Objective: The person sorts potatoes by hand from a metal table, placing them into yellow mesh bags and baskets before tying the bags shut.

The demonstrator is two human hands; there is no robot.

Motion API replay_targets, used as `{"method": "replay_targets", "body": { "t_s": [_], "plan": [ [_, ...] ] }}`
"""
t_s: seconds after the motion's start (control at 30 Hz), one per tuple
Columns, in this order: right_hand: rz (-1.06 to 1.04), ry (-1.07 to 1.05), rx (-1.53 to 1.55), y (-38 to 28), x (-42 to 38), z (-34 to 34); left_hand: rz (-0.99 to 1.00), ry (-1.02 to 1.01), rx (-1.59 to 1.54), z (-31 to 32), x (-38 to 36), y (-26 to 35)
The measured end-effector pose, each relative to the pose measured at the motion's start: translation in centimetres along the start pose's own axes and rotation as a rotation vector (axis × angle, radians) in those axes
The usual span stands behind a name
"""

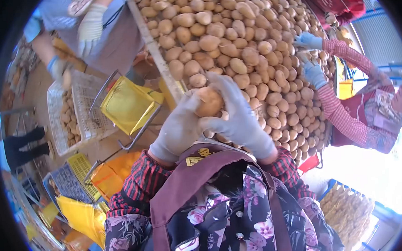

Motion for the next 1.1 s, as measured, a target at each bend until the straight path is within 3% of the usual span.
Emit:
{"method": "replay_targets", "body": {
  "t_s": [0.03,0.1,0.17,0.2,0.23,0.3,0.37,0.43,0.5,0.57,0.6,0.7,0.77,0.83,0.87,0.97,1.03,1.07,1.1],
  "plan": [
    [-0.023,0.001,-0.046,0.1,0.1,0.3,0.02,0.113,0.146,0.0,0.6,-0.5],
    [-0.049,0.059,-0.109,1.6,0.4,-0.2,0.038,0.104,0.202,0.6,1.1,-0.7],
    [-0.147,0.007,0.033,3.7,1.2,-0.4,0.013,-0.033,-0.001,1.1,1.4,-0.4],
    [0.066,0.115,0.298,5.0,0.8,0.3,0.04,-0.072,-0.063,2.5,1.4,0.2],
    [0.06,0.113,0.303,7.0,0.7,0.2,0.046,-0.07,-0.057,1.4,1.0,-0.2],
    [0.039,0.09,-0.094,10.4,1.0,-1.2,0.182,0.092,0.713,-2.4,-0.4,-0.7],
    [0.074,0.117,-0.168,11.0,2.9,-2.6,0.276,0.11,0.657,-2.5,-0.6,1.2],
    [0.126,0.133,-0.237,11.0,5.4,-2.7,0.074,0.181,-0.4,-4.5,-1.3,2.7],
    [-0.159,0.132,-0.4,11.2,10.1,-2.6,0.161,0.244,-0.318,-8.6,-1.4,2.3],
    [-0.196,0.101,-0.52,12.3,13.7,-1.4,0.316,0.582,-0.062,-11.8,-1.4,2.3],
    [-0.232,0.076,-0.651,12.7,15.0,-0.9,0.161,0.337,-0.558,-9.7,-1.2,4.3],
    [-0.109,-0.012,-0.791,13.1,16.1,-0.2,0.219,0.408,-0.539,-11.4,-0.6,4.8],
    [-0.034,-0.041,-0.686,13.0,15.9,-1.6,0.154,0.373,-0.558,-11.8,0.6,5.7],
    [0.504,0.058,0.681,12.2,14.8,-3.2,0.275,0.531,-0.165,-12.5,2.0,5.5],
    [0.489,0.093,1.105,12.1,13.9,-3.1,0.245,0.522,-0.177,-12.7,2.8,5.5],
    [0.426,0.127,1.285,8.8,12.5,-3.5,0.149,0.363,0.003,-12.4,6.1,7.0],
    [0.381,0.118,1.111,8.1,11.7,-3.4,-0.096,0.132,-0.435,-11.8,7.8,7.7],
    [0.39,0.096,0.967,8.0,11.3,-3.4,-0.05,-0.116,-0.494,-10.6,8.5,7.8],
    [0.402,0.072,0.829,8.0,10.8,-3.0,-0.061,-0.106,-0.496,-10.0,8.9,8.0]
  ]
}}
Point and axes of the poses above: each hand's wrist, its own x-axis towards the middle knuckle, its own z-axis out of the palm, y = z × x, the point moved 1 cm from there along x, towards the middle knuckle, and after that the axes turned 4 degrees about x, right-handed, at the moved point
